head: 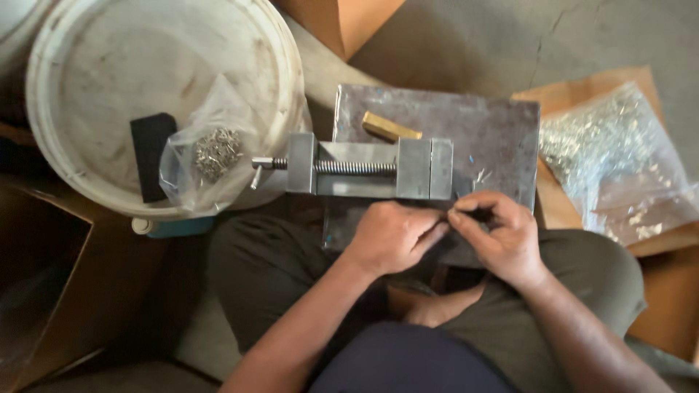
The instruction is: The person sits on the floor and uses a bench vise to bend small metal pins. They pick up pins from a plastic bag, insert them into the vise, tighten the handle to bend them, and then place the bent pins on the metal plate.
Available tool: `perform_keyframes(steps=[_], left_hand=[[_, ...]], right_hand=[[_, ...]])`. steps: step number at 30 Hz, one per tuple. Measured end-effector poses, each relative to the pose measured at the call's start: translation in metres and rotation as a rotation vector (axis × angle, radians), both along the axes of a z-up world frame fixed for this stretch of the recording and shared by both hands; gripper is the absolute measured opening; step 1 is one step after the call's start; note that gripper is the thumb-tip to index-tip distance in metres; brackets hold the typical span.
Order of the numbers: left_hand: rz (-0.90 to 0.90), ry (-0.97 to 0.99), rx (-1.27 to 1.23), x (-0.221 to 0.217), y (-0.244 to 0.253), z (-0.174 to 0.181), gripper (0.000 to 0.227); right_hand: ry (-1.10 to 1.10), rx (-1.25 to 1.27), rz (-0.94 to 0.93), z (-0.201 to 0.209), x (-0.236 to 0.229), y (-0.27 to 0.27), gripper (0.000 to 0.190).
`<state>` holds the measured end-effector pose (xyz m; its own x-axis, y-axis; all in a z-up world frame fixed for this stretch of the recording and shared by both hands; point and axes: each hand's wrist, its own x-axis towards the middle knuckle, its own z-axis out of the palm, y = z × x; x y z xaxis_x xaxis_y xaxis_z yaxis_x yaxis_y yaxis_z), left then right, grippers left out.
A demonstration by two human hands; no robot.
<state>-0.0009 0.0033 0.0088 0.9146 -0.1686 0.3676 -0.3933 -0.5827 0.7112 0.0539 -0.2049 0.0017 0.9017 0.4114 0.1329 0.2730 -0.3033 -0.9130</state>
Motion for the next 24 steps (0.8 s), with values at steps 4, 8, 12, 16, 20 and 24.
perform_keyframes(steps=[4,8,12,16,20,24], left_hand=[[-0.017,-0.042,-0.023,0.0,0.001,0.001,0.02],[0.022,-0.027,-0.039,-0.001,0.001,-0.002,0.02],[0.024,-0.048,-0.057,-0.001,0.002,-0.004,0.02],[0.025,-0.019,-0.086,-0.001,0.002,-0.007,0.021],[0.038,0.022,-0.088,-0.001,0.004,-0.009,0.026],[0.066,0.044,-0.158,-0.001,0.002,-0.008,0.025]], right_hand=[[-0.064,0.072,0.081,-0.007,0.0,0.0,0.017],[-0.131,-0.061,0.118,0.0,0.006,-0.002,0.019],[-0.232,-0.187,0.206,0.012,0.012,0.001,0.016],[-0.285,-0.206,0.24,0.029,0.013,0.004,0.016],[-0.441,-0.229,0.1,0.056,0.02,0.013,0.013],[-0.571,-0.328,0.148,0.078,0.042,0.033,0.013]])
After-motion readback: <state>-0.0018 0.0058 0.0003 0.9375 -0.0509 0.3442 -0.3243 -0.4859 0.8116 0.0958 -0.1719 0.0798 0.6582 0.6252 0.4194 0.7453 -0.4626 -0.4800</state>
